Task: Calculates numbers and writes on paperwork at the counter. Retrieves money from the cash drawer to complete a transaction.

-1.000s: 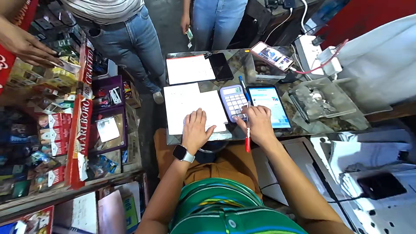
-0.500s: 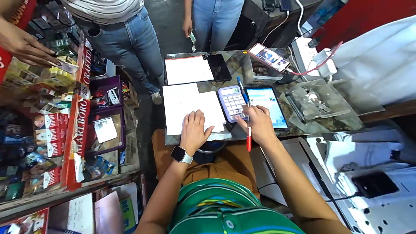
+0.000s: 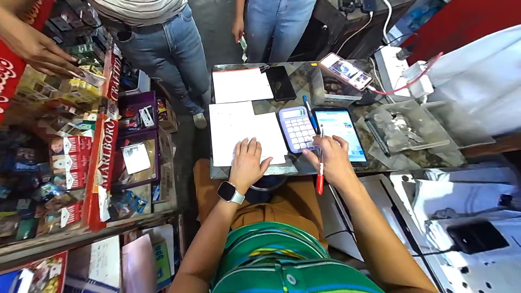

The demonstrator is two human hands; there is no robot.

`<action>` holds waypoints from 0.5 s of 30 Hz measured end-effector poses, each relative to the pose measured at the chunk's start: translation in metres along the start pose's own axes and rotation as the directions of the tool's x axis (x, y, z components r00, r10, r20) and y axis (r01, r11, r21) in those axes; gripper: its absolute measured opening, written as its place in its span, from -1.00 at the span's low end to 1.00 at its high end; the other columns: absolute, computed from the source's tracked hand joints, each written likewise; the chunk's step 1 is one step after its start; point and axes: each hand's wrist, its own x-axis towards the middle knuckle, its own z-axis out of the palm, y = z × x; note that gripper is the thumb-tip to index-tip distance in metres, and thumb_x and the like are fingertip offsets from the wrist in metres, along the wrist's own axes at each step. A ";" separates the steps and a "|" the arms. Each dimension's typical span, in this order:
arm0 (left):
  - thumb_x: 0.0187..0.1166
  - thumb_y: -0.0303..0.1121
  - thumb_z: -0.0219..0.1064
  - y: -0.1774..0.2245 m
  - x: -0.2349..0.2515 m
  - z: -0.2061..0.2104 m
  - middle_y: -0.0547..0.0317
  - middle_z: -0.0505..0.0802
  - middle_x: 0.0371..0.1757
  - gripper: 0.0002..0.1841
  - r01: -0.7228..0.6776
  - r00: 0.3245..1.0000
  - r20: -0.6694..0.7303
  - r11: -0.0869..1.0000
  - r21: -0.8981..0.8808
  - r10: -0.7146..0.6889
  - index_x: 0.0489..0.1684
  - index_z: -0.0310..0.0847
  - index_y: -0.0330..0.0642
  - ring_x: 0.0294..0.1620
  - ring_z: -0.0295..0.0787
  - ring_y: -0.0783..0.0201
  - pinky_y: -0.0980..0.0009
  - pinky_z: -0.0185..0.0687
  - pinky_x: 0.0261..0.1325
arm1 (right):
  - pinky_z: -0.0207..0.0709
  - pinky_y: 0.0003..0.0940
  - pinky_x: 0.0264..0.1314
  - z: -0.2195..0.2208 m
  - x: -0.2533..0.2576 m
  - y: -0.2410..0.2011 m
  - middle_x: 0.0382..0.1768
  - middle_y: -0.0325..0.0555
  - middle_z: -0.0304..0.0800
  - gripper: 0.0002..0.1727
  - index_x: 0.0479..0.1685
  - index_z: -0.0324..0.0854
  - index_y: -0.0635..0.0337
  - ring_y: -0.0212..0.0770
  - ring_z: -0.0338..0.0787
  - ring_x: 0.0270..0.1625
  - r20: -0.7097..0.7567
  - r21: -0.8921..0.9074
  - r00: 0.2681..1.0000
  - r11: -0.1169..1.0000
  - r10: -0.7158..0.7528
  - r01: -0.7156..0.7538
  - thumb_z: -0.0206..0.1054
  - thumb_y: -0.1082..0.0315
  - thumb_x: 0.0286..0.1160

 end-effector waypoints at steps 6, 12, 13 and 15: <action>0.74 0.21 -0.01 -0.003 0.003 0.002 -0.21 0.55 0.66 -0.25 0.019 0.997 0.074 1.000 -0.007 -0.018 0.52 0.56 -0.35 0.74 0.35 -0.24 -0.20 0.13 0.75 | 0.22 0.43 0.51 0.008 0.018 0.006 0.09 0.29 0.82 -0.45 -0.02 0.71 0.37 0.41 0.69 0.29 0.004 -0.030 1.000 0.999 0.015 -0.014 0.27 -0.07 0.63; 0.73 0.23 -0.01 -0.003 0.004 0.000 -0.14 0.60 0.62 -0.25 0.026 0.997 0.072 1.000 0.010 -0.026 0.48 0.59 -0.32 0.56 0.56 -0.16 -0.11 0.34 0.59 | 0.17 0.45 0.51 0.016 0.017 -0.010 -0.11 0.14 0.85 -0.45 -0.09 0.75 0.27 0.35 0.68 0.30 0.030 0.005 0.993 0.994 -0.110 0.110 0.26 -0.13 0.62; 0.74 0.23 -0.01 -0.002 0.004 -0.001 -0.14 0.60 0.62 -0.25 0.021 0.997 0.070 1.000 0.016 -0.022 0.47 0.59 -0.31 0.54 0.58 -0.15 -0.11 0.36 0.57 | 0.17 0.44 0.54 0.018 0.014 -0.011 -0.07 0.12 0.85 -0.44 -0.09 0.75 0.24 0.32 0.67 0.32 0.062 0.017 0.991 0.993 -0.119 0.119 0.24 -0.16 0.62; 0.73 0.21 0.00 -0.002 0.004 0.000 -0.15 0.63 0.59 -0.27 0.002 0.999 0.049 1.000 0.021 -0.003 0.44 0.62 -0.32 0.51 0.60 -0.17 -0.12 0.38 0.55 | 0.15 0.42 0.56 0.016 0.007 -0.008 -0.04 0.09 0.86 -0.42 -0.08 0.75 0.20 0.29 0.67 0.35 0.065 0.011 0.992 0.994 -0.112 0.111 0.20 -0.20 0.64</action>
